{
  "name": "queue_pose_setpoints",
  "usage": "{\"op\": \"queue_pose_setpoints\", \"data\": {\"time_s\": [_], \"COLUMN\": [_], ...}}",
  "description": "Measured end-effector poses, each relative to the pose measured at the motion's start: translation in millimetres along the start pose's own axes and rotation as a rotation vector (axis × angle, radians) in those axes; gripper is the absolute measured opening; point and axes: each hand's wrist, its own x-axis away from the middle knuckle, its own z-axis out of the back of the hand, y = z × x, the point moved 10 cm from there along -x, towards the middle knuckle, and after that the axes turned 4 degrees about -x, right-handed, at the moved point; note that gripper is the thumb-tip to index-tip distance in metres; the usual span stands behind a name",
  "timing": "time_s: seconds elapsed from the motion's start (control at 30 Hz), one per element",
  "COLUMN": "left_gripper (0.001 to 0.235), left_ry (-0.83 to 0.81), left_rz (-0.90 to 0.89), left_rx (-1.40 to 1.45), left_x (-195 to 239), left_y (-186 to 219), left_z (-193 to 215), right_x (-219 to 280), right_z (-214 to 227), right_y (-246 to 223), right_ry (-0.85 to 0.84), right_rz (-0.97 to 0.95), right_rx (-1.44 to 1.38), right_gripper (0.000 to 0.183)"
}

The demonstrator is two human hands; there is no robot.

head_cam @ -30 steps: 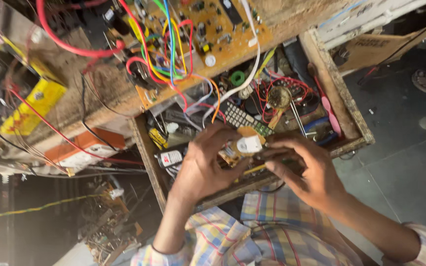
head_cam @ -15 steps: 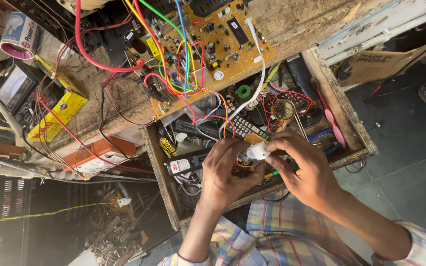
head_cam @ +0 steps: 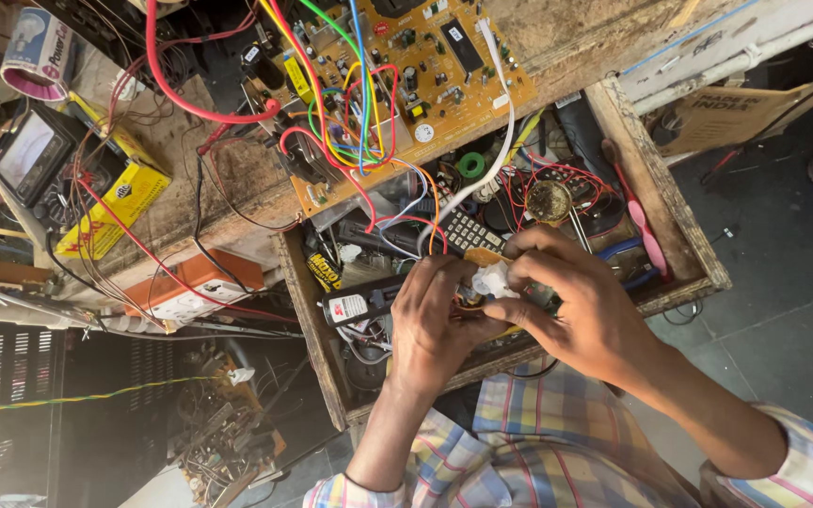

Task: The person solders a small green circuit board using a soldering iron and solder wire. They then wipe the board with a white cloth and use a screwdriver to adjust components on the board.

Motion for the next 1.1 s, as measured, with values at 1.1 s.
{"op": "queue_pose_setpoints", "data": {"time_s": [1.1], "left_gripper": [0.051], "left_ry": [-0.282], "left_rz": [0.592], "left_rx": [0.847], "left_x": [11.4], "left_y": [-63.4], "left_z": [17.9], "right_x": [-29.1], "right_z": [-15.9], "right_y": [51.3], "right_ry": [-0.018], "right_rz": [-0.158], "right_rx": [-0.454], "right_gripper": [0.032]}}
